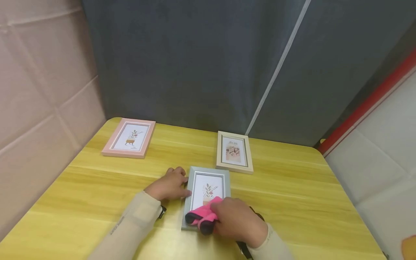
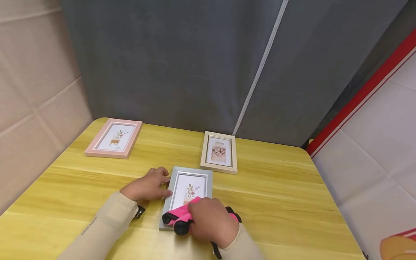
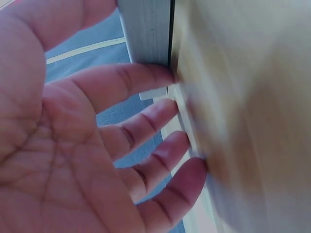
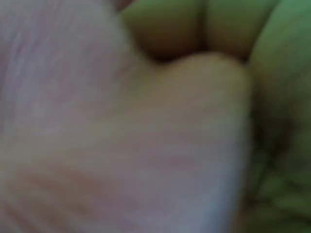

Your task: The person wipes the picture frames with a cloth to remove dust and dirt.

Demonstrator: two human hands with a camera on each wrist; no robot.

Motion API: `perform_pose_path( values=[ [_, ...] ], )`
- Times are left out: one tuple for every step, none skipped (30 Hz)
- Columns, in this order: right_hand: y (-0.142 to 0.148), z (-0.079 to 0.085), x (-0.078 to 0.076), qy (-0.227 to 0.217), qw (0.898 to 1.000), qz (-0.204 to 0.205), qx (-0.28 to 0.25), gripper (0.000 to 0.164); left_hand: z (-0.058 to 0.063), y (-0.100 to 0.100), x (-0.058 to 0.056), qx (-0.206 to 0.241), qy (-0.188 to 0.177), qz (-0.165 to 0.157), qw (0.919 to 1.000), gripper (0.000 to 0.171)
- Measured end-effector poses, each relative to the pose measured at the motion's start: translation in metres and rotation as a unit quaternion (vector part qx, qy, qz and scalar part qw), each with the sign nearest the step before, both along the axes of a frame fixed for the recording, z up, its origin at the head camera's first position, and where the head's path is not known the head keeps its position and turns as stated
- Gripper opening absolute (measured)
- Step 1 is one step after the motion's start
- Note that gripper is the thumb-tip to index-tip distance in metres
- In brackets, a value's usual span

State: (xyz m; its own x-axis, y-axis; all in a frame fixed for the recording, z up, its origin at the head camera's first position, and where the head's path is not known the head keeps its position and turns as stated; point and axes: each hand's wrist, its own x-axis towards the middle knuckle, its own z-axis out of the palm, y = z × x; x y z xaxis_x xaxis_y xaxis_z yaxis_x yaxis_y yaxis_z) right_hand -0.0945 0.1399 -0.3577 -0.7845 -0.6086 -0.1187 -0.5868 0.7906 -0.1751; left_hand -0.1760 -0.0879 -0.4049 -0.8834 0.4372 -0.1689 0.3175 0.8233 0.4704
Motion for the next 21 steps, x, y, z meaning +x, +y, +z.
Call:
perform_pose_path(
  values=[
    [-0.001, -0.002, -0.002, 0.008, 1.000, -0.006, -0.001, 0.022, 0.000, 0.000, 0.000, -0.002, 0.001, -0.002, 1.0000, 0.058],
    [-0.001, -0.004, -0.004, 0.017, 1.000, -0.010, -0.001, 0.021, 0.000, -0.001, 0.000, -0.004, 0.003, -0.005, 1.0000, 0.058],
    [0.000, -0.006, -0.007, 0.027, 1.000, -0.014, -0.001, 0.020, -0.001, -0.001, -0.001, -0.006, 0.004, -0.006, 1.0000, 0.058],
    [0.000, -0.008, -0.010, 0.039, 0.999, -0.016, 0.003, 0.019, -0.001, -0.001, -0.001, -0.008, 0.005, -0.009, 0.9999, 0.058],
    [0.001, -0.010, -0.014, 0.046, 0.999, -0.020, 0.007, 0.016, -0.002, -0.001, -0.001, -0.008, 0.006, -0.010, 0.9999, 0.059],
    [0.002, -0.012, -0.017, 0.050, 0.998, -0.024, 0.010, 0.014, -0.002, -0.002, -0.002, -0.007, 0.006, -0.011, 0.9999, 0.059],
    [0.004, -0.015, -0.021, 0.053, 0.998, -0.028, 0.014, 0.016, -0.003, -0.002, -0.002, -0.006, 0.007, -0.012, 0.9999, 0.058],
    [0.005, -0.018, -0.025, 0.053, 0.998, -0.033, 0.019, 0.023, -0.003, -0.002, -0.002, -0.005, 0.007, -0.012, 0.9999, 0.059],
    [0.007, -0.021, -0.029, 0.046, 0.998, -0.041, 0.020, 0.030, -0.004, -0.002, -0.002, -0.003, 0.006, -0.012, 0.9999, 0.059],
    [0.008, -0.024, -0.032, 0.039, 0.998, -0.048, 0.019, 0.038, -0.004, -0.001, -0.001, -0.002, 0.007, -0.013, 0.9999, 0.059],
    [0.010, -0.026, -0.035, 0.030, 0.998, -0.056, 0.014, 0.044, -0.004, -0.001, -0.001, -0.001, 0.007, -0.015, 0.9999, 0.059],
    [0.011, -0.028, -0.038, 0.021, 0.998, -0.063, 0.005, 0.046, -0.004, -0.001, -0.001, -0.001, 0.008, -0.016, 0.9998, 0.059],
    [0.012, -0.030, -0.040, 0.015, 0.998, -0.066, -0.005, 0.047, -0.004, -0.001, -0.001, -0.003, 0.010, -0.017, 0.9998, 0.058],
    [0.014, -0.030, -0.042, 0.010, 0.998, -0.067, -0.015, 0.046, -0.003, -0.001, -0.001, -0.003, 0.010, -0.017, 0.9998, 0.057],
    [0.015, -0.030, -0.043, 0.008, 0.998, -0.063, -0.026, 0.045, -0.003, -0.001, -0.001, -0.003, 0.010, -0.014, 0.9998, 0.057],
    [0.016, -0.028, -0.044, 0.008, 0.998, -0.058, -0.032, 0.043, -0.002, -0.001, -0.001, -0.004, 0.010, -0.012, 0.9999, 0.056],
    [0.017, -0.025, -0.044, 0.005, 0.998, -0.053, -0.038, 0.041, -0.001, -0.001, -0.001, -0.004, 0.007, -0.008, 0.9999, 0.056],
    [0.018, -0.022, -0.044, 0.006, 0.998, -0.044, -0.042, 0.038, -0.001, -0.001, -0.001, -0.002, 0.005, -0.004, 1.0000, 0.055],
    [0.018, -0.018, -0.043, 0.005, 0.998, -0.033, -0.045, 0.035, 0.000, -0.001, -0.001, -0.002, 0.005, -0.001, 1.0000, 0.055],
    [0.019, -0.014, -0.040, 0.001, 0.999, -0.023, -0.046, 0.033, 0.000, 0.000, -0.001, 0.000, 0.003, 0.002, 1.0000, 0.056],
    [0.020, -0.010, -0.038, -0.002, 0.999, -0.014, -0.046, 0.032, 0.000, 0.000, -0.001, 0.001, 0.000, 0.003, 1.0000, 0.057]
  ],
)
